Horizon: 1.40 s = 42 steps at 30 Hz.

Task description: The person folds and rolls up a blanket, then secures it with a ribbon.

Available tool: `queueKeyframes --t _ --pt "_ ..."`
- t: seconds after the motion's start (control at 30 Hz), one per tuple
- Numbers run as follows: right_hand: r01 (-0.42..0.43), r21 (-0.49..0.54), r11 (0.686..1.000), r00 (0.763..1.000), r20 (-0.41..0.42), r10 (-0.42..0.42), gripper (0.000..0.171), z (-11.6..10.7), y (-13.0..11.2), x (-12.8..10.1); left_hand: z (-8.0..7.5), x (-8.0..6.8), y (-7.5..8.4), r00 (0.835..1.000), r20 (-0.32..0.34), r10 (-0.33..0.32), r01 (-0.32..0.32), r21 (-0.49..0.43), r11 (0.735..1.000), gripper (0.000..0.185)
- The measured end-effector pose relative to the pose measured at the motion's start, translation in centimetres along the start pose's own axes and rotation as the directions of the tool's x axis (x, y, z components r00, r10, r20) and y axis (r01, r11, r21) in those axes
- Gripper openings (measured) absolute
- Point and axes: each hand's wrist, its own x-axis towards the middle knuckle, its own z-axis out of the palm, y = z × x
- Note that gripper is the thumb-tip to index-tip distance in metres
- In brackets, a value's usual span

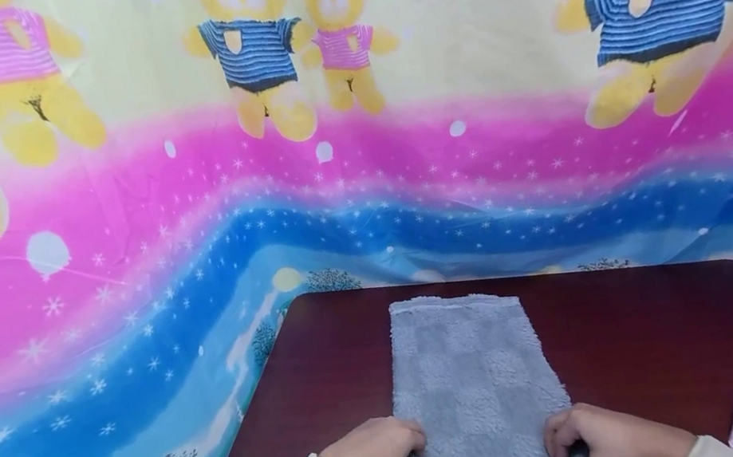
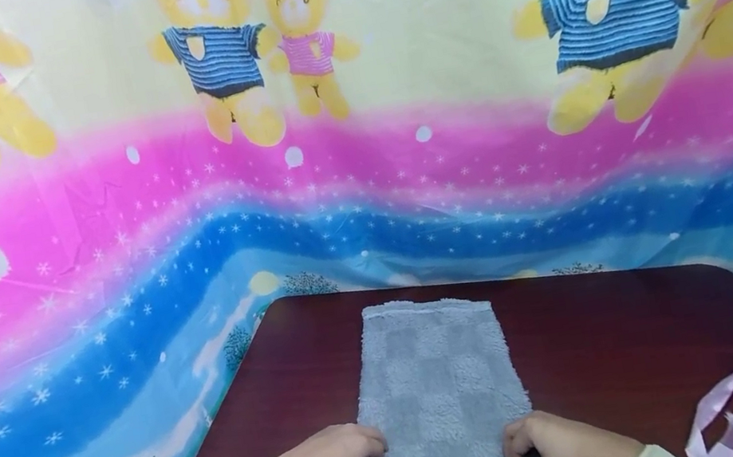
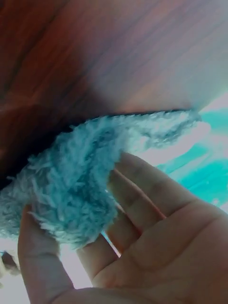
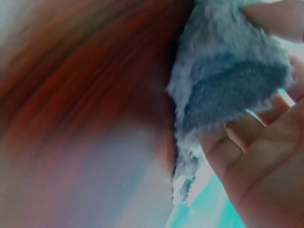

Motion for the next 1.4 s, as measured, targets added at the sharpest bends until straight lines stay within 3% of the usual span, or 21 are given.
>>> queueKeyframes --t 0.13,0.23,0.33,0.4,0.5,0.63,0.73,0.87,0.93,1.07,1.13,1.3,1.4 --pt "-0.038 -0.092 0.995 0.999 -0.022 0.036 0.024 0.3 -0.1 -0.3 0.0 -0.7 0.0 0.999 0.038 -0.037 0.038 -0.019 0.999 0.028" --pt "-0.074 -0.181 0.981 0.997 -0.036 0.069 0.035 0.7 -0.2 -0.5 0.3 -1.1 0.4 0.998 0.046 -0.035 0.033 0.03 0.999 0.035" --pt "-0.078 -0.213 0.974 0.997 -0.038 0.071 0.037 0.7 -0.1 -0.4 0.6 -1.2 0.8 1.0 -0.014 -0.009 0.01 0.103 0.995 0.032" --pt "-0.067 -0.217 0.974 0.998 -0.037 0.06 0.044 0.6 0.1 -0.4 0.7 -1.2 0.9 0.999 -0.046 -0.01 0.015 0.103 0.995 0.026" --pt "-0.051 -0.203 0.978 0.998 -0.048 0.042 0.06 0.4 0.5 -0.4 0.8 -1.3 0.7 0.998 -0.038 -0.053 0.053 0.022 0.998 0.017" --pt "-0.019 -0.265 0.964 0.994 -0.111 -0.011 0.049 0.1 0.6 -0.7 0.7 -1.4 -0.1 0.99 0.035 -0.135 0.139 -0.16 0.977 0.018" --pt "-0.047 -0.296 0.954 0.988 -0.157 0.0 0.042 -0.2 0.3 -1.2 0.6 -1.4 -0.8 0.986 0.045 -0.158 0.165 -0.255 0.953 0.023" --pt "-0.156 -0.249 0.956 0.976 -0.189 0.11 0.038 -0.7 -0.4 -1.7 0.6 -1.3 -1.4 0.984 0.002 -0.176 0.168 -0.323 0.931 0.021" --pt "-0.202 -0.175 0.964 0.966 -0.195 0.167 0.037 -0.9 -0.5 -1.7 0.6 -1.3 -1.6 0.981 -0.021 -0.195 0.175 -0.35 0.92 0.015" --pt "-0.215 -0.004 0.977 0.957 -0.202 0.209 0.028 -1.3 -0.2 -1.6 0.5 -1.6 -1.8 0.974 -0.034 -0.224 0.194 -0.384 0.903 0.005" --pt "-0.203 0.022 0.979 0.953 -0.225 0.202 0.027 -1.4 0.0 -1.6 0.4 -1.7 -2.0 0.971 -0.016 -0.24 0.213 -0.405 0.889 0.008" --pt "-0.228 0.09 0.97 0.932 -0.268 0.244 0.018 -1.9 0.2 -2.1 0.4 -1.7 -2.6 0.962 -0.01 -0.272 0.233 -0.486 0.842 0.016" --pt "-0.312 0.148 0.938 0.901 -0.268 0.342 0.023 -2.1 0.1 -2.2 0.7 -1.6 -2.9 0.956 -0.003 -0.293 0.242 -0.551 0.799 0.018"
